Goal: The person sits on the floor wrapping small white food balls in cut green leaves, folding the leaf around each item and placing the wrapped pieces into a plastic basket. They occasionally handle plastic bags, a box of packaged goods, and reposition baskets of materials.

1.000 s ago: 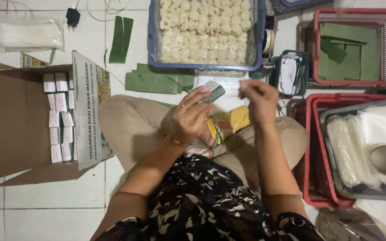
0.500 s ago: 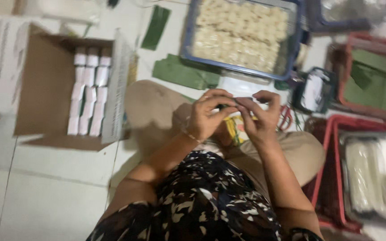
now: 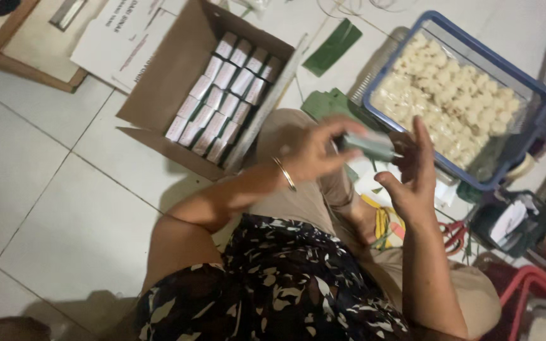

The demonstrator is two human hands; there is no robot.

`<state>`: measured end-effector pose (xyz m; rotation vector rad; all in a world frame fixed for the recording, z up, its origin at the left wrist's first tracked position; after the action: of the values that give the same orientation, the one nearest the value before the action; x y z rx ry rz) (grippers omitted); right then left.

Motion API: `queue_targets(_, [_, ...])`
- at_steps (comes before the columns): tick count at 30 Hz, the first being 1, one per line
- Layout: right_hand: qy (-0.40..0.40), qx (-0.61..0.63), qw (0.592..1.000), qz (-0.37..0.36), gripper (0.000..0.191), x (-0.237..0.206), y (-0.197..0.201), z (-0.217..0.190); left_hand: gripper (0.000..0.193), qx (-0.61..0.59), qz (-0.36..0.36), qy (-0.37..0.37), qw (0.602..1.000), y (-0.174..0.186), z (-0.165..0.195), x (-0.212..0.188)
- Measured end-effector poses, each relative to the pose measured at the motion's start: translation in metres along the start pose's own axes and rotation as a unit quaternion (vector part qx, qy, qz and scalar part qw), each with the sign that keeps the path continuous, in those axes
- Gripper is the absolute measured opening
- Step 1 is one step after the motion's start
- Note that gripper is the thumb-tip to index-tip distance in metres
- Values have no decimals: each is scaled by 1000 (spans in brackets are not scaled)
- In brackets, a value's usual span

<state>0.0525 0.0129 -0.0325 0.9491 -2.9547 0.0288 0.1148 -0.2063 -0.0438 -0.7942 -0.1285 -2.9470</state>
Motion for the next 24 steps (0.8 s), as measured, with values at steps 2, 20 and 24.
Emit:
queue_targets(2, [61,-44,997,2,93,7,-10,-5,46,123,71,24,990,67,-19,12])
queue_targets(20, [-73,-233,935,257,39,-32,71,80,49,670,-162,348,635,286,-183,-16])
queue_targets(24, [-136,-336,881,303,34,-64,127,117,65,658,-284,319,621,272,-167,19])
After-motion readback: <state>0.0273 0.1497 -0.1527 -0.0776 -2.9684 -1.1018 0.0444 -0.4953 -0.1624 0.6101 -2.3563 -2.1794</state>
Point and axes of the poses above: each hand's wrist, its own x-axis towards the middle knuckle, its own y-axis out of the back of the hand, z = x × y, the point moved 3 cm from there along x, towards the middle knuckle, and after that the axes turned 10 degrees about -y, right-handed, at the moved point
